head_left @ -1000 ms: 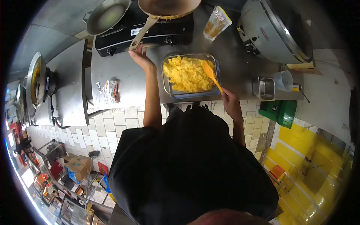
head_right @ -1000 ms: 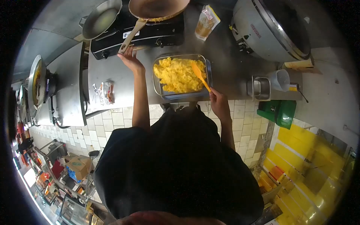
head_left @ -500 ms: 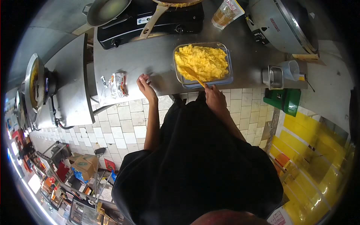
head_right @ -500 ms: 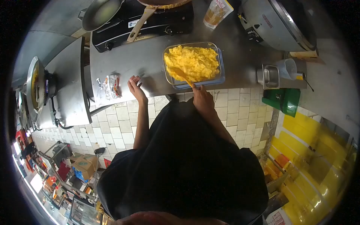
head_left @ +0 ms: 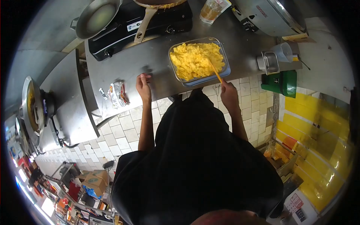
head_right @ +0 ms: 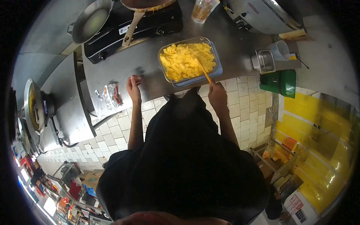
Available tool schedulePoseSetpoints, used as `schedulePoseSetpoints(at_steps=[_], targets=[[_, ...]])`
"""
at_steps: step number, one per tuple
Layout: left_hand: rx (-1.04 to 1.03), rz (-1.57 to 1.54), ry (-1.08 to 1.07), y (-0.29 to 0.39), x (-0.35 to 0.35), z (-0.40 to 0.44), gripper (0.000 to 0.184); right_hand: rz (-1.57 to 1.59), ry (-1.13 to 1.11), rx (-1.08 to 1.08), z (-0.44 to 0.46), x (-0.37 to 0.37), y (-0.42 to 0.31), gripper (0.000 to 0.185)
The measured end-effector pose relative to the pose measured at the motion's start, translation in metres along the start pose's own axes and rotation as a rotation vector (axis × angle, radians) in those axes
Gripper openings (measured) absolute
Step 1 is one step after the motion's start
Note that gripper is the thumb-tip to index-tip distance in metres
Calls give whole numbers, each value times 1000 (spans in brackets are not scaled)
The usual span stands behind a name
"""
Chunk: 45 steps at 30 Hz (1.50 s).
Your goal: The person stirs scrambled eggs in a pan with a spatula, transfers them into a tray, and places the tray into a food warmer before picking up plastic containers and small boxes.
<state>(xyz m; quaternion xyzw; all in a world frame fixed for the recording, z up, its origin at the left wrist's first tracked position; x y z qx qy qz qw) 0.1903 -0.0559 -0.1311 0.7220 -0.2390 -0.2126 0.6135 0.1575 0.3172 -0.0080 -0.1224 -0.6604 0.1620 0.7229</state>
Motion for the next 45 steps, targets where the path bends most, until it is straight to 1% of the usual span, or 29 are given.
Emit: schedulePoseSetpoints(at_steps=[3,6,8,9,11,14,18,21,24,27,30,32,33,36,41,44,45], targets=[[56,45,-186,2,-10,-7,35,-9,-13,39,7,4,-3,35],[17,204,-410,-19,-20,-14,38,-43,-10,38,16,32,-11,33],[39,330,-493,-23,-30,-26,37,-27,-43,48,23,47,-9,31],[59,376,-524,-15,-38,-35,36,-41,-94,50,27,49,-5,30],[96,422,-588,-13,-49,-48,33,-83,-78,86,31,40,9,30],[56,424,-586,-3,-63,-65,32,-94,-38,111,41,32,24,30],[9,395,-546,-15,-70,-71,31,-146,-42,109,60,24,33,30],[18,427,-534,-13,-71,-73,30,-105,6,132,75,2,63,33],[30,393,-505,-18,-72,-77,28,16,32,226,89,-9,80,34],[27,329,-472,-18,-74,-83,27,102,-36,175,97,-1,75,34],[-19,353,-446,-23,-75,-90,27,161,62,199,105,4,69,31],[-49,397,-433,-29,-76,-96,27,140,53,179,111,-11,87,30],[-52,409,-423,-28,-77,-100,27,131,48,169,113,-11,85,30],[-72,440,-386,-25,-85,-116,27,345,-168,-7,115,2,81,31],[-164,538,-320,-9,-92,-132,25,432,-136,42,103,16,83,35],[-238,542,-255,-22,-87,-126,25,454,-126,45,95,11,92,35],[-221,498,-232,-24,-86,-124,25,449,-118,42,92,9,95,34]])
Point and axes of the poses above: each hand's wrist, its own z-axis towards the middle knuckle, its own x-axis out of the back of the hand, y = z × x, the point moved 1 cm from there along z, towards the middle knuckle, and after that the axes turned 14 degrees about y, right-handed, at the moved point
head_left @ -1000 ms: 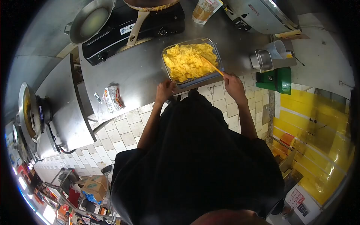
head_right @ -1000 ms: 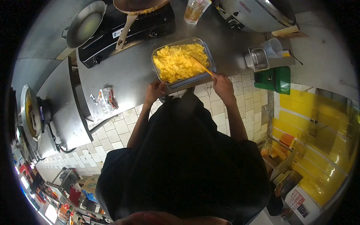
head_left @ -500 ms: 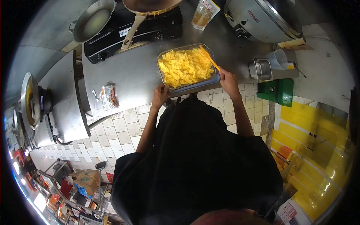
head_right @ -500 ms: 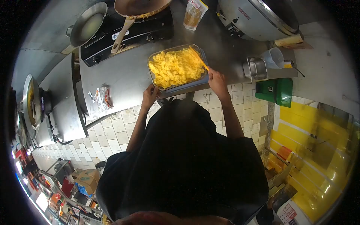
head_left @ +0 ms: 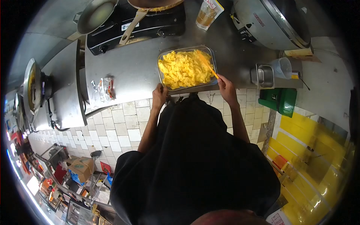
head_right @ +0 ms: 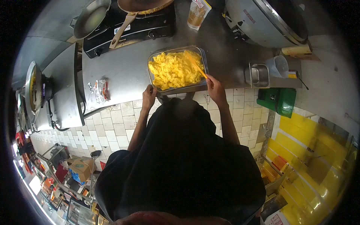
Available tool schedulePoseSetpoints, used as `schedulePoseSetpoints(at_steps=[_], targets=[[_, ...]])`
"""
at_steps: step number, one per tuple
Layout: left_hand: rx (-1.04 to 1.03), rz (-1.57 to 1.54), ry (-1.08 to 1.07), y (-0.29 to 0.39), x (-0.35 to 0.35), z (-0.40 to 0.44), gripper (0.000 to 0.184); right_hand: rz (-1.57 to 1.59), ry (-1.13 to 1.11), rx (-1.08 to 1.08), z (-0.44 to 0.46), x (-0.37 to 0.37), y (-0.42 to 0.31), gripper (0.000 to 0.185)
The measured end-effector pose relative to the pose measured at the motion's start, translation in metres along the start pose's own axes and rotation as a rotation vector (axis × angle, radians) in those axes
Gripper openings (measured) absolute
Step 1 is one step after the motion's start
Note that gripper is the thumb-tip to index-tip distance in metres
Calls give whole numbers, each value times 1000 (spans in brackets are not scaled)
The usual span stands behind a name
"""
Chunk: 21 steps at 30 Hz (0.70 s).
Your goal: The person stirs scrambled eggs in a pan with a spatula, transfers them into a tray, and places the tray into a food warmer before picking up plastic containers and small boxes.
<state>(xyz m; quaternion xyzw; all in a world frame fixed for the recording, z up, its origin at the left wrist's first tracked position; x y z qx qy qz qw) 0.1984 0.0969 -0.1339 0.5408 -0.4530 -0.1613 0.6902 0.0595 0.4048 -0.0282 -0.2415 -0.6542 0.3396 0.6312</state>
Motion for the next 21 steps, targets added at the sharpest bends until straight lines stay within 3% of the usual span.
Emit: schedulePoseSetpoints(at_steps=[4,9,12,15,17,19,21], targets=[[125,-112,-118,-8,10,4,26,37,4,44,-5,0,10,30],[146,-170,-116,-12,11,0,25,34,76,40,-15,19,-21,26],[125,-173,-84,-2,12,0,25,-159,135,174,-21,-5,10,26],[89,-143,-91,-3,15,1,26,-149,317,407,-23,-6,4,26],[152,-165,-103,-7,20,-6,29,-242,146,146,-37,-2,2,28],[170,-180,-108,-1,19,2,32,-345,41,42,-27,2,-13,29],[193,-173,-59,0,26,3,35,-281,115,48,-33,-4,-13,30]])
Point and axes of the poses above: each hand's wrist, its own z-axis towards the middle knuckle, its own x-axis out of the back of the hand, y = z × x, the point moved 1 cm from there along z, towards the middle knuckle, and after that the axes turned 14 degrees about y, right-handed, at the moved point
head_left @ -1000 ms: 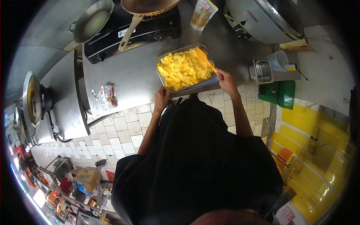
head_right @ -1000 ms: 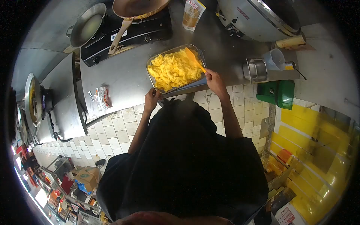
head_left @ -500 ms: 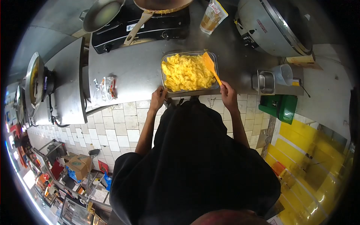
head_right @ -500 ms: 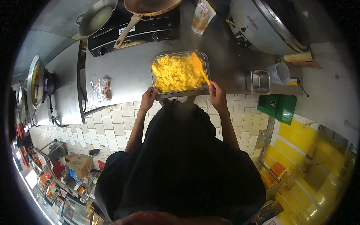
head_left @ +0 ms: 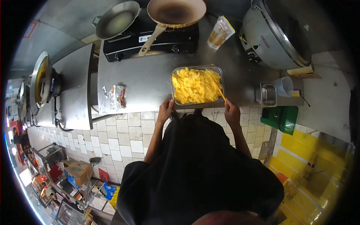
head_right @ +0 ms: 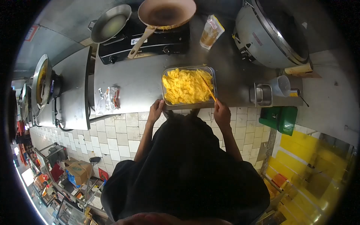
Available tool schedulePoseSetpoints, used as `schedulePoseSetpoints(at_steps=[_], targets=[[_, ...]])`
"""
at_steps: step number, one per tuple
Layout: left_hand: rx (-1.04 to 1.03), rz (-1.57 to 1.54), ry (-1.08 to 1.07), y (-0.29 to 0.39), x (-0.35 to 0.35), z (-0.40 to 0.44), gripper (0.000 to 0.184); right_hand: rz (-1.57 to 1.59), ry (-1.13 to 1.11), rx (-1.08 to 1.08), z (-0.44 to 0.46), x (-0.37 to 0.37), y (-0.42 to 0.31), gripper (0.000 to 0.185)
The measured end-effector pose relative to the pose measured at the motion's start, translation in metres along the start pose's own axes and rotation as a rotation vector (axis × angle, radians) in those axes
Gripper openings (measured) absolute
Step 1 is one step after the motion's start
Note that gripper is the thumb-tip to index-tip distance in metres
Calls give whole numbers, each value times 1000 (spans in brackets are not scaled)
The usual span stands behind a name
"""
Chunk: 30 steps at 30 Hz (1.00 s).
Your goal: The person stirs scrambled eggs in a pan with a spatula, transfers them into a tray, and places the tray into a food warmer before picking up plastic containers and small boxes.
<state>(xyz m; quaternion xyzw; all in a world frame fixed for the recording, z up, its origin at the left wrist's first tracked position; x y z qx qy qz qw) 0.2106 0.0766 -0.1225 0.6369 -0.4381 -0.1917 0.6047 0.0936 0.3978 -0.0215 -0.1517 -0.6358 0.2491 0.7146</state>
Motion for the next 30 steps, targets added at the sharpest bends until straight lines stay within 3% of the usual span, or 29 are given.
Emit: schedulePoseSetpoints(at_steps=[2,5,7,9,13,16,21,30], targets=[[62,-72,65,-4,12,0,37,118,68,29,-4,-9,6,31],[51,-99,148,-11,35,9,37,866,-148,-426,10,-20,-24,33],[135,-155,136,-21,49,16,37,1097,-272,-489,38,-16,-97,35],[85,-153,117,-27,60,23,36,1253,-318,-445,72,-42,-140,33],[-13,-103,101,-19,79,25,33,1318,-422,-522,143,-95,-234,36],[29,-117,38,-20,94,21,32,1287,-401,-451,178,-135,-277,29],[99,-164,74,-46,116,8,32,1178,-382,-526,199,-166,-305,26],[198,-173,107,-84,139,-2,35,1041,-301,-473,196,-183,-320,30]])
Point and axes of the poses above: each hand's wrist, its own z-axis towards the middle knuckle, its own x-axis out of the back of the hand, y = z × x, the point moved 1 cm from there along z, towards the middle knuckle, and after that the axes turned 14 degrees about y, right-handed, at the moved point
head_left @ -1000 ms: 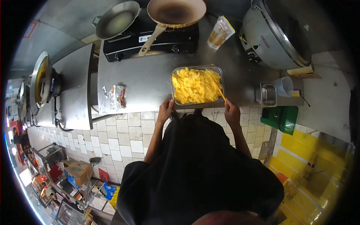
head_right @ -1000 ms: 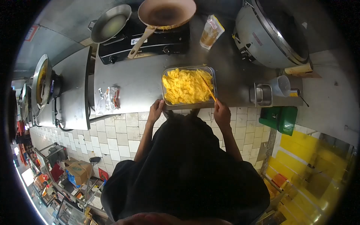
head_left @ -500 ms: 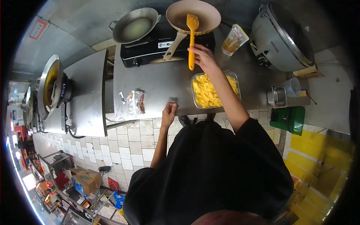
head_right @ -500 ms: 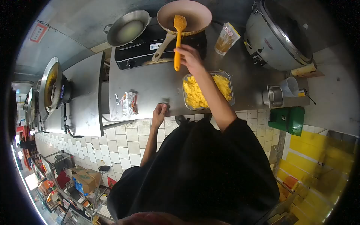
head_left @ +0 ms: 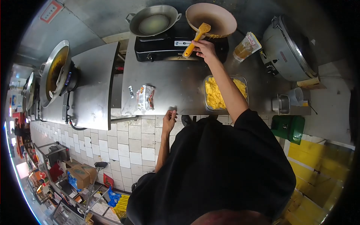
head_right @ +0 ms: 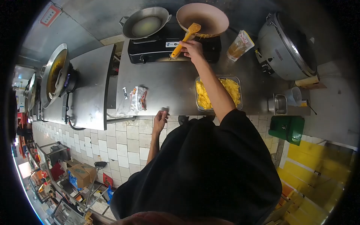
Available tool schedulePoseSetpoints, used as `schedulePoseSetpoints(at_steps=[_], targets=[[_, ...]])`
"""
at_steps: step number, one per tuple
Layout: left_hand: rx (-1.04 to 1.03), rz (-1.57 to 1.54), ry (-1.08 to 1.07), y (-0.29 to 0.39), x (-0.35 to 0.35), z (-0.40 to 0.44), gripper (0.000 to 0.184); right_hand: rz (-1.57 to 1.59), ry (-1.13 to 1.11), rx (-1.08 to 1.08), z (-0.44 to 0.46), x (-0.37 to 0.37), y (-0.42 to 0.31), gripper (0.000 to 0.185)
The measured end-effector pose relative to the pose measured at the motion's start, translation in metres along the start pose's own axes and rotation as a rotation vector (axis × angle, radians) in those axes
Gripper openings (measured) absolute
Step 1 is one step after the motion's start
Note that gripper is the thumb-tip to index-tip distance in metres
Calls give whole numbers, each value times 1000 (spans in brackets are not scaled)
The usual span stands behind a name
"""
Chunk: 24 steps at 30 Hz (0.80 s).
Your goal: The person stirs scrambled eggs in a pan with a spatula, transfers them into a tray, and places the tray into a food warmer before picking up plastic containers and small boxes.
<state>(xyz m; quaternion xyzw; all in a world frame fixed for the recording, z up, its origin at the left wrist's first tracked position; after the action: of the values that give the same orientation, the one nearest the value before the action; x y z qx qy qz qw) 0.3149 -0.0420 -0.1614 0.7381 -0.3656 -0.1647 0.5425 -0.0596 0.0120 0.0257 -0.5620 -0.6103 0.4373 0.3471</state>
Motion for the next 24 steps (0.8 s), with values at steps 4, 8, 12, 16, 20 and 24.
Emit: schedulePoseSetpoints(at_steps=[4,8,12,16,20,24], targets=[[-16,-11,42,11,4,3,38,-31,35,28,-1,-2,-1,31],[-42,5,16,7,4,9,39,-41,41,-9,3,-1,8,33],[-127,22,162,15,2,7,33,-46,96,-10,-6,12,12,42],[-802,477,903,79,37,19,16,-173,109,187,-65,52,21,36],[-534,288,1032,54,130,120,17,-334,-94,111,-122,104,66,34],[-441,697,810,40,184,193,20,-368,-133,-6,-155,133,102,31]])
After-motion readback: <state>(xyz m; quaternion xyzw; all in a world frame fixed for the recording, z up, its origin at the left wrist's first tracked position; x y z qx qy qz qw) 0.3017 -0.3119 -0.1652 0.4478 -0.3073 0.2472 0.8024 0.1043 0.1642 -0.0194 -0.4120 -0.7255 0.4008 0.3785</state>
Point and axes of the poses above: each hand's wrist, its own z-axis towards the middle knuckle, its own x-axis out of the back of the hand, y = z × x, the point moved 1 cm from there along z, towards the middle knuckle, and after that the axes turned 14 degrees about y, right-handed, at the moved point
